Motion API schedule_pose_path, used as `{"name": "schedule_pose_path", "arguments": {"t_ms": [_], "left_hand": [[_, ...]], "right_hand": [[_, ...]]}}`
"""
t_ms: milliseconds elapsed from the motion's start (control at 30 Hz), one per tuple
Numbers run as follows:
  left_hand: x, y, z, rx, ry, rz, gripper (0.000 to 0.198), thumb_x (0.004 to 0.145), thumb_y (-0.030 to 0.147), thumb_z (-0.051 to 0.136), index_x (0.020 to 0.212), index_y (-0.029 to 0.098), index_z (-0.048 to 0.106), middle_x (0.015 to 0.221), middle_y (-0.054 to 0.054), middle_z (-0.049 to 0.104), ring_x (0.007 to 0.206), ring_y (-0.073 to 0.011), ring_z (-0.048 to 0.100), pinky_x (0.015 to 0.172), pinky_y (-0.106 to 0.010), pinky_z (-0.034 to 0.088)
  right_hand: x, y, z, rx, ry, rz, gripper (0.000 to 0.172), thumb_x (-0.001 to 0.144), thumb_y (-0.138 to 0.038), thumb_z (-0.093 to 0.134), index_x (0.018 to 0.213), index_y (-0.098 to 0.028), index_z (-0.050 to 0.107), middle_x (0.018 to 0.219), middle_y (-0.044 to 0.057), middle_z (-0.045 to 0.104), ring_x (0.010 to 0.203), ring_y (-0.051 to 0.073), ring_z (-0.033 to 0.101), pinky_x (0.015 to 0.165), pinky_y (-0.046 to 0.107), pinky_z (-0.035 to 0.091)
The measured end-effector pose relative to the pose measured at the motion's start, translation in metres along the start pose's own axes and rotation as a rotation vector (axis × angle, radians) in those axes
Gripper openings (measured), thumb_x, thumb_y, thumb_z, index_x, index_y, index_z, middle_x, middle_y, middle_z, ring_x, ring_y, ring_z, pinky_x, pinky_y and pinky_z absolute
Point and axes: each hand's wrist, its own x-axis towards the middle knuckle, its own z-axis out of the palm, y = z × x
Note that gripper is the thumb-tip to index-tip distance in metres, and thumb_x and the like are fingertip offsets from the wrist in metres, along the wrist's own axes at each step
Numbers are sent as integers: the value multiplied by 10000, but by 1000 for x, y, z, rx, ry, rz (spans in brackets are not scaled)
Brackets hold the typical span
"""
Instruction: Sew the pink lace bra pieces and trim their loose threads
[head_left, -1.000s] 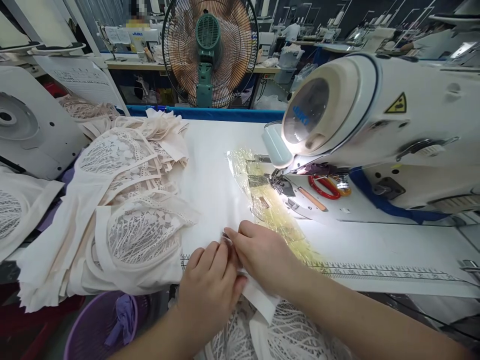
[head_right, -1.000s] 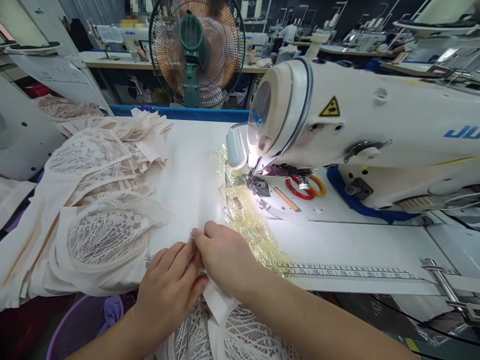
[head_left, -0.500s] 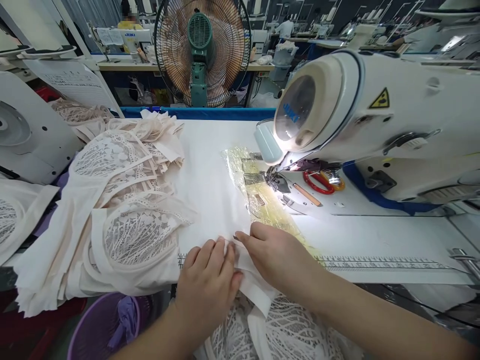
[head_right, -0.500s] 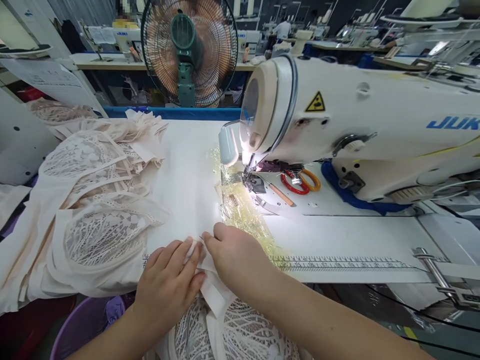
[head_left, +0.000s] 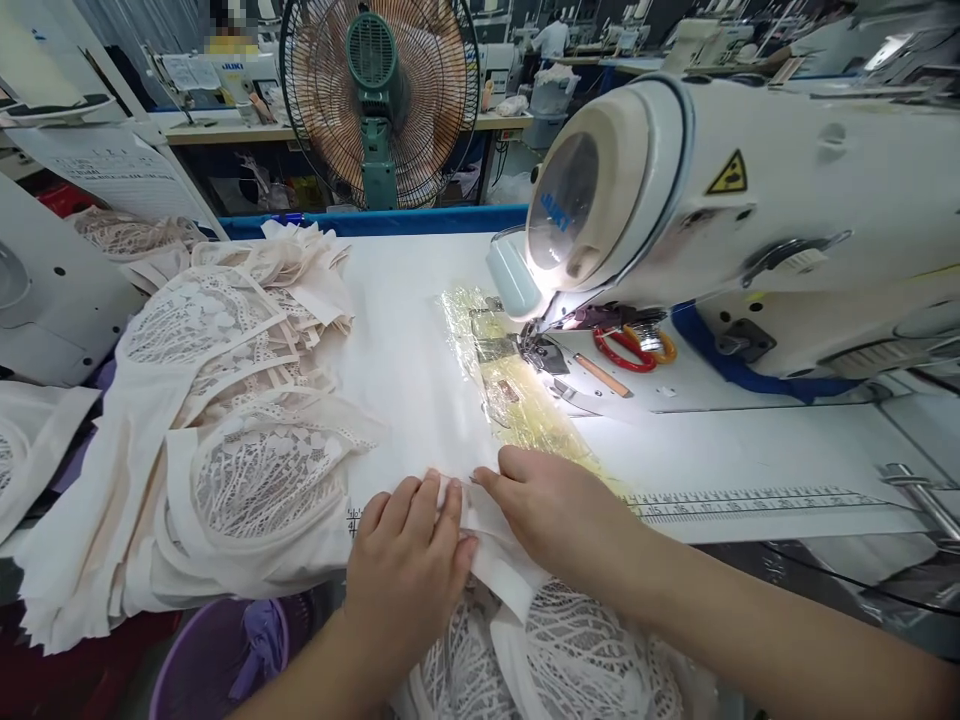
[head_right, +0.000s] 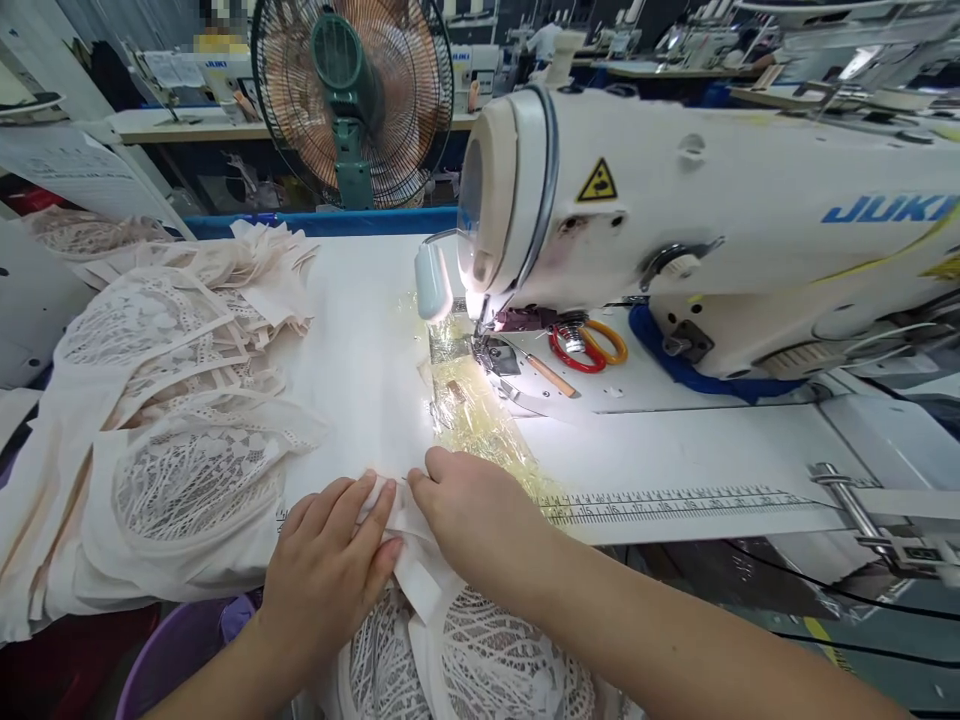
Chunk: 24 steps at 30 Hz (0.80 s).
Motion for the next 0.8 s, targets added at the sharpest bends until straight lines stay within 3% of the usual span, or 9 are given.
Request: {"name": "schedule_pose_path", "arguments": {"t_ms": [133,333,467,633,800], "left_hand": [[3,0,-3,26,-12,15,318,885,283,445,1104,143,628,1088,-105,650,951,-263,576,779,-397,414],[9,-7,-9,19,-54,82,291,870,215,433,1016,63,634,1109,-182,608,1005,-281,563,830,-409,482],[8,-2,-12,-12,-146,130,362,876,224,398,1100,3,578,1057,-208,609,1040,-295,560,845,-406,516],[6,15,-14,16,-270,57,518,798,460,579,1204,139,555,1161,-235,548,1111,-402,522,860,-525,489],[5,20,-12,38,-291,54,626,711,540,663,1203,167,559,1177,-238,543,1130,-413,515,886,-535,473]], "right_hand": [[-12,1,-10,61,-41,89,182,773,-28,451,780,-165,571,699,34,515,563,152,456,479,264,259],[-24,1,-11,432,82,297,195,908,-168,358,726,-199,418,709,12,498,618,147,490,551,267,381],[-23,0,-3,430,106,278,179,897,-152,367,731,-191,424,738,21,494,634,148,492,573,275,390],[-14,-4,1,305,50,166,183,864,-117,417,911,-174,584,781,36,560,666,161,526,545,252,348],[-7,-8,7,174,90,114,276,842,-138,465,1060,-210,617,760,32,568,637,162,502,498,246,265]]}}
